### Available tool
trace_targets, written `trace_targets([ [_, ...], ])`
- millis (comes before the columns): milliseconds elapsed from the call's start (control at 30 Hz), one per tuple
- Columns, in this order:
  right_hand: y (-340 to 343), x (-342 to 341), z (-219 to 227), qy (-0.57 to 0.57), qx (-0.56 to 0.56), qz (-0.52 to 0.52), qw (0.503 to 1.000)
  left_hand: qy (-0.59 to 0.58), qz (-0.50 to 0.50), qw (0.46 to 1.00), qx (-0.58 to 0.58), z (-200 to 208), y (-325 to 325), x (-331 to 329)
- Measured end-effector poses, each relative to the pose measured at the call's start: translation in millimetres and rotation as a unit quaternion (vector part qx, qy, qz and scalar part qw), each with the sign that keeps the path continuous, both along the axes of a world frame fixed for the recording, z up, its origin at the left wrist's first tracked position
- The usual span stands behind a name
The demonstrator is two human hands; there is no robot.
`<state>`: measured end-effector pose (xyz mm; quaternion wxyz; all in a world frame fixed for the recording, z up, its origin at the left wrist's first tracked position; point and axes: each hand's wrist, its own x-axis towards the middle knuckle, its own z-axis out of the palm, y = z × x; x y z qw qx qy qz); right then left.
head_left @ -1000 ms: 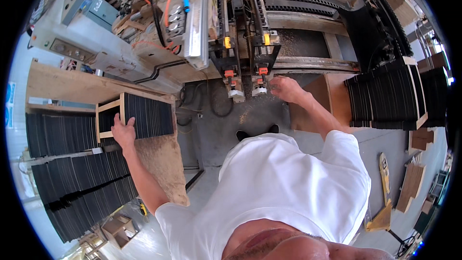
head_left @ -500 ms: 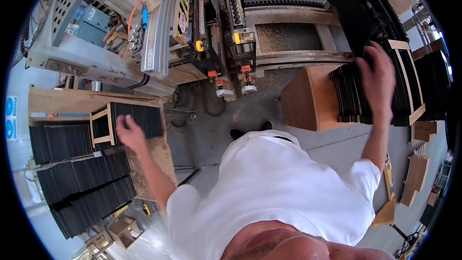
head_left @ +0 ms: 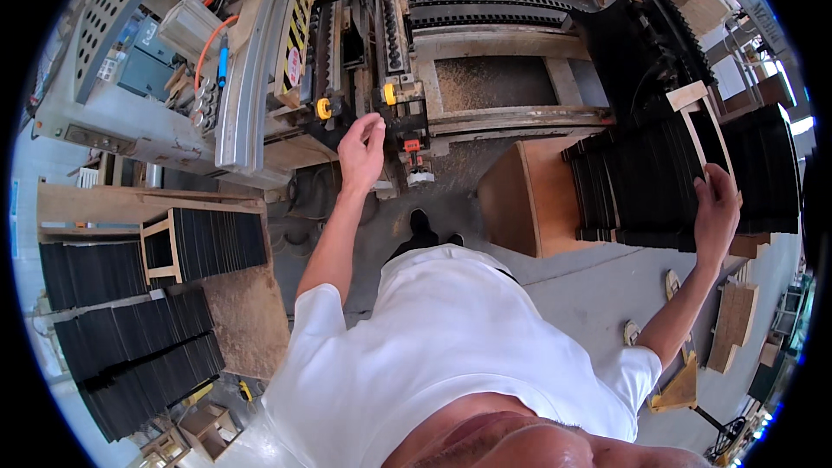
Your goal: The person repeatedly picks up small wooden frames and places them into a machine, then removes them and stacks them on a nearby surface. This cycle continues throughout the clip.
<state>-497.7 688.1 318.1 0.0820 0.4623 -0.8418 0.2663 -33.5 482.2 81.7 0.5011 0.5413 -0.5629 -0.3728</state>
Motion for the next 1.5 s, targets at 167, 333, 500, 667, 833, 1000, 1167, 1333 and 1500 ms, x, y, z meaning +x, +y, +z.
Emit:
trace_targets([
  [167, -14.2, 48.7, 8.1, -0.02, -0.095, 0.053, 0.994, 0.02, -0.009, 0.999, -0.03, -0.1, -48.0, -13.9],
  [333, -80.2, 151.5, 7.9, 0.058, -0.112, 0.305, 0.944, 0.053, 0.012, 0.998, -0.01, -1.0, -75.4, -10.1],
  [500, -181.0, 212.8, -55.0, 0.037, -0.098, 0.452, 0.886, 0.165, -0.087, 0.982, 0.022, 9.4, -78.0, -15.8],
  [667, -272.5, 252.7, -137.1, 0.024, -0.063, 0.472, 0.879, 0.23, -0.176, 0.949, 0.125, 14.8, -84.3, -6.4],
  [833, -319.8, 279.9, -174.1, -0.024, -0.061, 0.491, 0.869, 0.317, -0.168, 0.901, 0.243, 15.9, -118.0, 15.9],
  [1000, -331.2, 277.0, -167.2, -0.064, -0.09, 0.454, 0.884, 0.169, -0.026, 0.965, 0.198, -44.7, -209.1, 32.2],
  [1167, -298.2, 258.6, -132.9, -0.079, -0.031, 0.403, 0.911, 0.457, 0.065, 0.864, 0.203, -75.1, -361.3, 21.7],
  [1333, -262.3, 238.3, -125.1, -0.076, -0.021, 0.399, 0.913, 0.462, 0.159, 0.845, 0.218, -75.3, -476.0, 10.6],
  [1500, -261.7, 234.5, -117.2, -0.05, -0.01, 0.405, 0.913, 0.497, 0.145, 0.839, 0.168, -78.0, -490.2, 21.3],
])
